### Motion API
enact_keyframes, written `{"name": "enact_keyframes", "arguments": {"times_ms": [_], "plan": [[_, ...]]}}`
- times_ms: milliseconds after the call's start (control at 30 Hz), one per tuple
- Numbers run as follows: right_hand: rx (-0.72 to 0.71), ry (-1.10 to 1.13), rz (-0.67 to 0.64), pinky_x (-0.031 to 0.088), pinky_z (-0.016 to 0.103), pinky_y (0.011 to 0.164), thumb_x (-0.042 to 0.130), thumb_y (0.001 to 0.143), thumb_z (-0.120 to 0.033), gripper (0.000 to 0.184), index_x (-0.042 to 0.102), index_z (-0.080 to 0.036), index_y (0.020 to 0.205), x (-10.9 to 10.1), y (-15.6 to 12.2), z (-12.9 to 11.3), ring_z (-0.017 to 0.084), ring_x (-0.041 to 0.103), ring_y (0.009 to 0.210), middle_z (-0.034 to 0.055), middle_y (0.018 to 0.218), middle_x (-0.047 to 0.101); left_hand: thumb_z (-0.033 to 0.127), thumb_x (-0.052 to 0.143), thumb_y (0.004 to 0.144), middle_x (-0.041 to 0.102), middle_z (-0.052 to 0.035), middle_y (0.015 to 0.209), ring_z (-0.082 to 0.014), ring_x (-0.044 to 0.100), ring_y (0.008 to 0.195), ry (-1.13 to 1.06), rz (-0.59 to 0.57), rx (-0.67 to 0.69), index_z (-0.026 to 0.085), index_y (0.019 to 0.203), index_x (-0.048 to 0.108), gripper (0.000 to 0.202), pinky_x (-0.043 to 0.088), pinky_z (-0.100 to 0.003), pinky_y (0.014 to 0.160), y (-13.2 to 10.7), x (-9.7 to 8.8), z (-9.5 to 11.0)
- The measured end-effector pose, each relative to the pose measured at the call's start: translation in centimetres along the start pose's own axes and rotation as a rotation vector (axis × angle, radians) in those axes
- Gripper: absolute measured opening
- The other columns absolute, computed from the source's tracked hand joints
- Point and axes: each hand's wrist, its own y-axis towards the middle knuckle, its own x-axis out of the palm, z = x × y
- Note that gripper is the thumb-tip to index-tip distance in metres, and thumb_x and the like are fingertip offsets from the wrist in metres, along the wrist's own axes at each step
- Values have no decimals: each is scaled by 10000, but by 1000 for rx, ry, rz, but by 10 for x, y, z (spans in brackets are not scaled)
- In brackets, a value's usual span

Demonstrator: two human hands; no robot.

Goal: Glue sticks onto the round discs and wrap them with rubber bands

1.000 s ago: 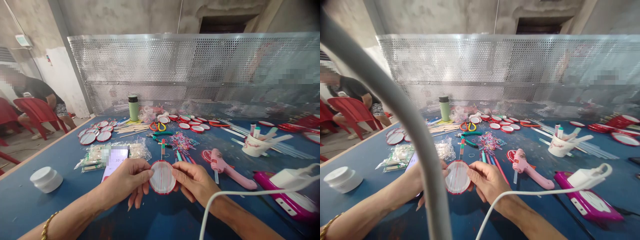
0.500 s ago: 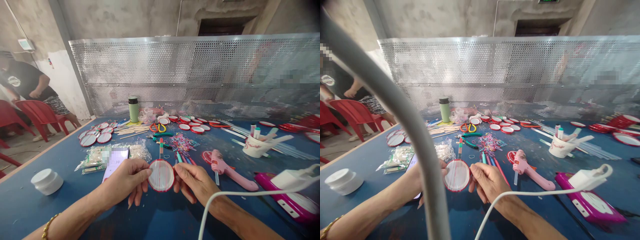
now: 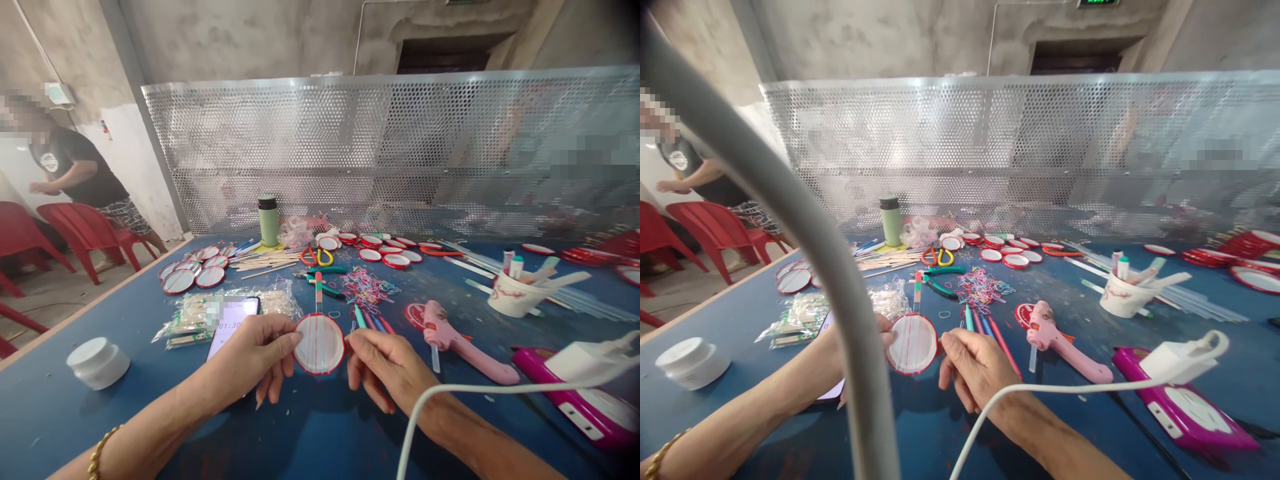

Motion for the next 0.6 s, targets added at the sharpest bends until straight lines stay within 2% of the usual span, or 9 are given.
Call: {"name": "enact_keyframes", "arguments": {"times_ms": [600], "plan": [[12,-15,-7,213,177,290,491,873,-594,435,559,-167,828,0,2,5,36,396,288,-8,613,626,462,564,850,589,7,548,-74,496,406,-27,-18,-24,180,710,538,316,330,-176,358,1,0,0]]}}
